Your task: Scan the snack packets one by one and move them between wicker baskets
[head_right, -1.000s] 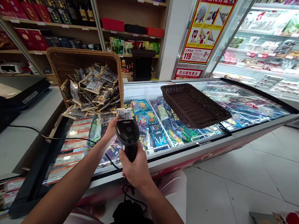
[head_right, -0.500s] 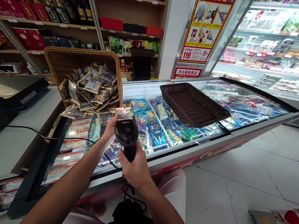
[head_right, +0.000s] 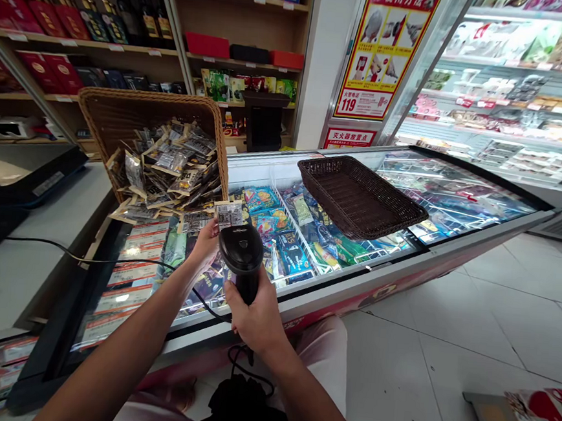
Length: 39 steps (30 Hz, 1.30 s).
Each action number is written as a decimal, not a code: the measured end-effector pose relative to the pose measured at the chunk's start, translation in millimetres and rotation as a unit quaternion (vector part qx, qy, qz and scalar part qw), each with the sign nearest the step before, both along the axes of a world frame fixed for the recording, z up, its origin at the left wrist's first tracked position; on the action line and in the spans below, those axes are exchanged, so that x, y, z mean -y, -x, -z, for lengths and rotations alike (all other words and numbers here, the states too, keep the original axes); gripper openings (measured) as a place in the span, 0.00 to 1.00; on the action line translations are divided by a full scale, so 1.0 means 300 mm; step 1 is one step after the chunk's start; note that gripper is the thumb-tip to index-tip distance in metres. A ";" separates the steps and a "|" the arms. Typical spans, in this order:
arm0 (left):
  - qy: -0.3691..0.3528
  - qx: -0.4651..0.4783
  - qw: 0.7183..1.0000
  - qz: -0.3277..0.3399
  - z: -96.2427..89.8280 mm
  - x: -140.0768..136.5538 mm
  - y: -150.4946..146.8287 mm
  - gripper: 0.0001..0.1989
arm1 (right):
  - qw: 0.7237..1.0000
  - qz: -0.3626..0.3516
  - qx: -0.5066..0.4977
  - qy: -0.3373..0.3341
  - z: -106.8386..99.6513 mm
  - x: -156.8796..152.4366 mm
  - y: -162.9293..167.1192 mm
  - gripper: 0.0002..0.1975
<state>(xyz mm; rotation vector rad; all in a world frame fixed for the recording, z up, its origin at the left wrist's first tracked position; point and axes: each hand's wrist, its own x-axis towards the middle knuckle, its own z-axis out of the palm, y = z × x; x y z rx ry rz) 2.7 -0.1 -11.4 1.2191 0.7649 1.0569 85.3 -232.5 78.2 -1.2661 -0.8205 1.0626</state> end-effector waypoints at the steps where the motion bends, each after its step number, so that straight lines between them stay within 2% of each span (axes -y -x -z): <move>1: 0.007 0.004 1.000 -0.002 -0.004 0.001 -0.001 0.24 | 1.000 0.006 -0.001 0.002 0.006 -0.005 -0.009 0.23; 7: 0.045 0.017 0.999 0.011 -0.065 0.026 -0.050 0.20 | 0.997 0.070 -0.040 -0.003 0.044 -0.032 -0.095 0.25; 14: 0.074 0.001 0.997 0.035 -0.131 0.059 -0.244 0.16 | 0.991 0.124 -0.046 -0.029 0.052 0.005 -0.172 0.24; 22: 0.099 0.036 0.993 0.047 -0.149 0.122 -0.421 0.11 | 0.990 0.131 -0.040 -0.035 0.051 0.048 -0.223 0.25; 24: 0.108 0.045 0.992 0.041 -0.165 0.122 -0.480 0.11 | 0.987 0.145 -0.044 -0.045 0.050 0.064 -0.228 0.24; 29: 0.117 0.066 0.990 0.047 -0.248 0.116 -0.704 0.21 | 0.979 0.189 -0.046 -0.065 0.048 0.120 -0.249 0.21; 34: 0.106 0.032 0.987 0.115 -0.309 0.156 -0.928 0.13 | 0.971 0.222 -0.066 -0.059 0.049 0.163 -0.286 0.21; 37: 0.089 -0.012 0.986 0.142 -0.304 0.189 -0.989 0.16 | 0.968 0.236 -0.065 -0.059 0.051 0.170 -0.304 0.22; 39: 0.065 -0.038 0.986 0.150 -0.290 0.207 -0.991 0.17 | 0.967 0.242 -0.058 -0.062 0.053 0.166 -0.311 0.22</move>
